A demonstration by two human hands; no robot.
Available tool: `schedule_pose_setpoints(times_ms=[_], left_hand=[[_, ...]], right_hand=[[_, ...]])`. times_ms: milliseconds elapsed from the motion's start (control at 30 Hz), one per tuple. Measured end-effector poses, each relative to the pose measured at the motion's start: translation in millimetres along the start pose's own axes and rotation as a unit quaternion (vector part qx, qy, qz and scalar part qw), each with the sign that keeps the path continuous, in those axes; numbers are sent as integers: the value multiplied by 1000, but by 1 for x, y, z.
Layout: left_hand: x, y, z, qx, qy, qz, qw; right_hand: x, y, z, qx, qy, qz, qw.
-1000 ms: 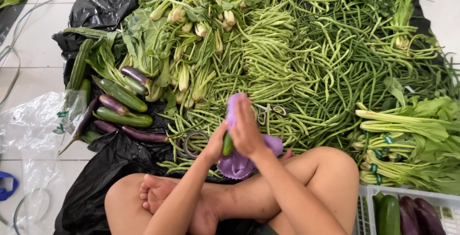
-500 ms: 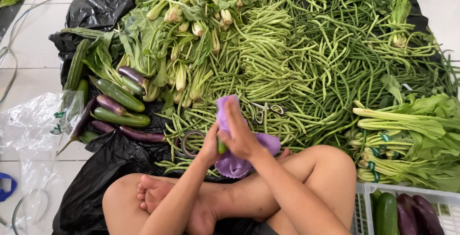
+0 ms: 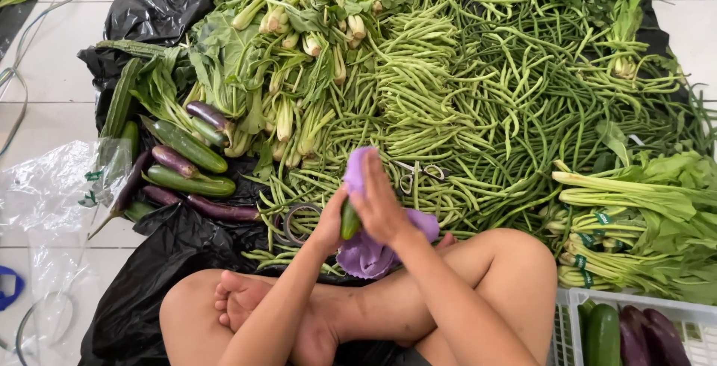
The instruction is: Wiping individual cucumbers with a cloth to clean them after sorting other vegetables
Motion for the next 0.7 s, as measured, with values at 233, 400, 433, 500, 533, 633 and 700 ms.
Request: schedule_pose_setpoints(times_ms=[233, 400, 433, 500, 533, 633, 700], left_hand=[[2, -9, -2, 11, 11, -2, 1000], [14, -33, -9, 37, 25, -6, 999], [30, -44, -24, 38, 25, -6, 999], [55, -66, -53, 49, -22, -74, 996], [41, -63, -41, 47, -20, -75, 996], [13, -49, -15, 16, -36, -126, 991], [20, -49, -14, 15, -9, -79, 997]], right_hand=[[50, 13, -15, -168, 51, -137, 975], [27, -64, -5, 23, 25, 12, 999], [21, -43, -3, 22, 26, 13, 999], [13, -3, -1, 25, 62, 59, 996], [19, 0, -9, 27, 62, 58, 996], [41, 20, -27, -78, 106, -91, 987], [36, 34, -27, -150, 38, -157, 975]])
Point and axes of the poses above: each hand's wrist, its own z-axis towards the middle knuckle, its own x-axis out of the palm, y = z × x, the point moved 8 cm from there along z, towards the middle knuckle, and after that the axes turned 8 degrees about -z, right-handed, at the moved point
